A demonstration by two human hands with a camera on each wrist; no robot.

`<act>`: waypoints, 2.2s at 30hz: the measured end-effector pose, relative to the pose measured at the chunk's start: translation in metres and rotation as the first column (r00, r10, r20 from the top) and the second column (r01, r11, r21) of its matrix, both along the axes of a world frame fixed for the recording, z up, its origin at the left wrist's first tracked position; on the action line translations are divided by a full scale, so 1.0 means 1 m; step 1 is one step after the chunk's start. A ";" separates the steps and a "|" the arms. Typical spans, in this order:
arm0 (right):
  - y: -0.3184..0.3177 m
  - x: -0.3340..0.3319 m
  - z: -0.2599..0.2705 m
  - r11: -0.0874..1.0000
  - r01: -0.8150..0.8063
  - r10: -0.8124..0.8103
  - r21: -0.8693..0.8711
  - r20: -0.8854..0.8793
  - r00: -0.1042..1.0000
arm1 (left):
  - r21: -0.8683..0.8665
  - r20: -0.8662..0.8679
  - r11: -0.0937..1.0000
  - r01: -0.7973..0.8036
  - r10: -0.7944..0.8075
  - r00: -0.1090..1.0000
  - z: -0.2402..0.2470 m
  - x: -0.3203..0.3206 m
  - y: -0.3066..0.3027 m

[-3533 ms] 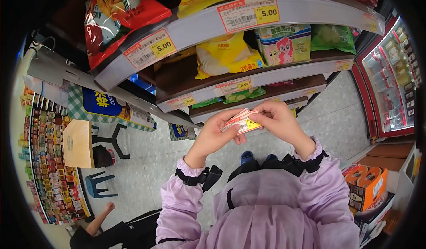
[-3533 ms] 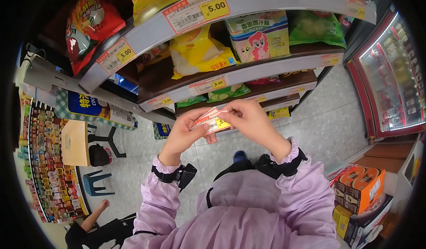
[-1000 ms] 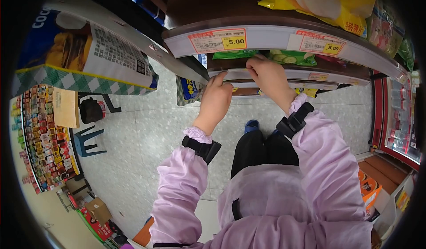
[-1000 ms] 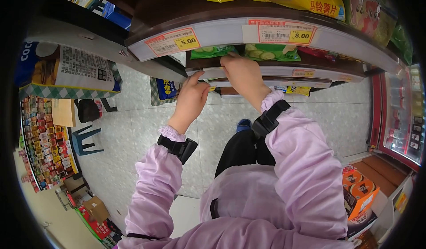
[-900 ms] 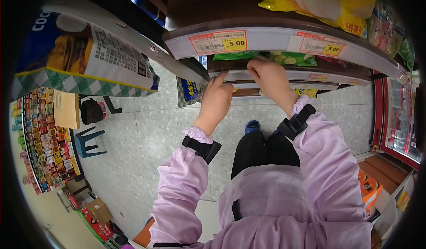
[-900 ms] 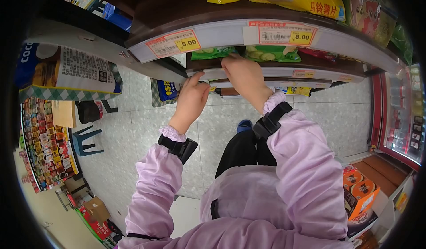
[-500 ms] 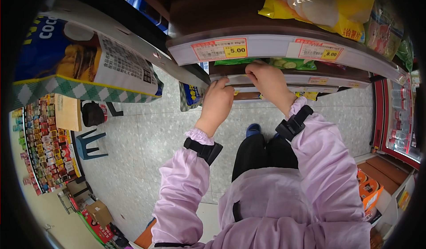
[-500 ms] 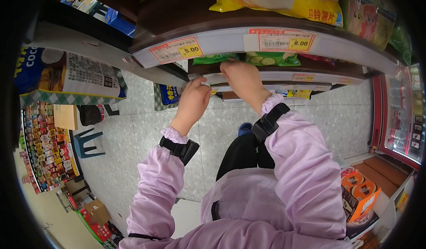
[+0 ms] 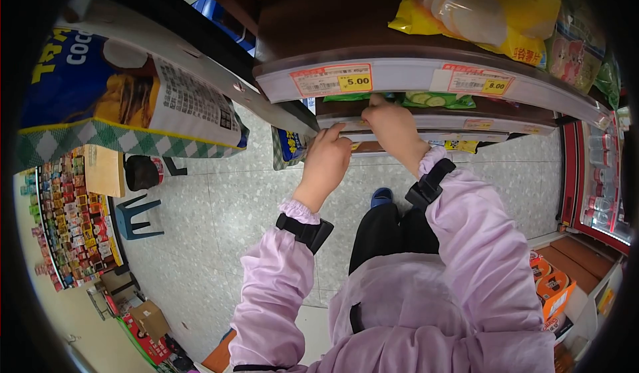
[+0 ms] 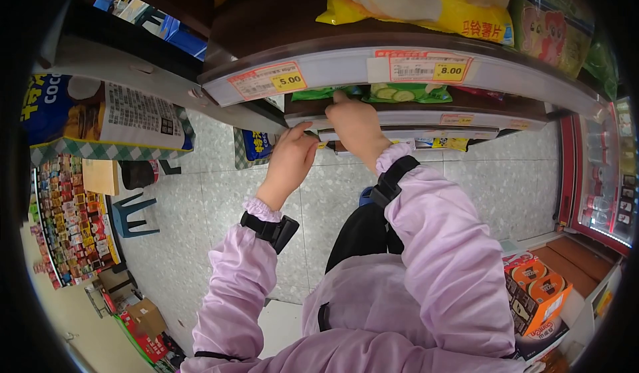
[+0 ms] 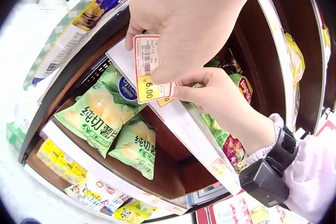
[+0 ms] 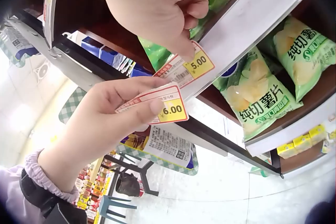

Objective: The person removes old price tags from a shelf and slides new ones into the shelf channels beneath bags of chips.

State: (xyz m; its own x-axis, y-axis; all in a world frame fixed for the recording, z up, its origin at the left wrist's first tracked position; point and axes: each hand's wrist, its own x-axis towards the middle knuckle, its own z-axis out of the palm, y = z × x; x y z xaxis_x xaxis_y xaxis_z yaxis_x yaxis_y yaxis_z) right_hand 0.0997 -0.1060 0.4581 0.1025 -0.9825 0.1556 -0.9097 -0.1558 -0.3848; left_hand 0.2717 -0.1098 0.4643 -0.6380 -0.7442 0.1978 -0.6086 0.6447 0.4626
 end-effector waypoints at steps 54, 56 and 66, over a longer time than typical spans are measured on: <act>0.098 -0.066 0.140 0.964 -0.057 -0.207 0.259 0.869 0.449 | 0.833 -0.449 0.416 0.365 0.124 0.885 0.141 -0.046 0.029; 0.103 -0.072 0.144 0.962 -0.030 -0.236 0.270 0.886 0.399 | 0.820 -0.493 0.408 0.402 0.146 0.858 0.140 -0.046 0.029; 0.123 -0.082 0.158 0.943 -0.051 -0.302 0.328 0.912 0.278 | 0.777 -0.550 0.497 0.387 0.236 0.801 0.155 -0.046 0.038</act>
State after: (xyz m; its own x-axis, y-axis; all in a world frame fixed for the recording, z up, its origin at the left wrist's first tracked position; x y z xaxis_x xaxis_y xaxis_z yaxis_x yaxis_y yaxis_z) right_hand 0.0178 0.0165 0.6164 -0.0703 -0.9793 -0.1901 0.1245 0.1804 -0.9757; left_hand 0.2260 -0.0718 0.6196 -0.7086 -0.6857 -0.1666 -0.0273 -0.2093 0.9775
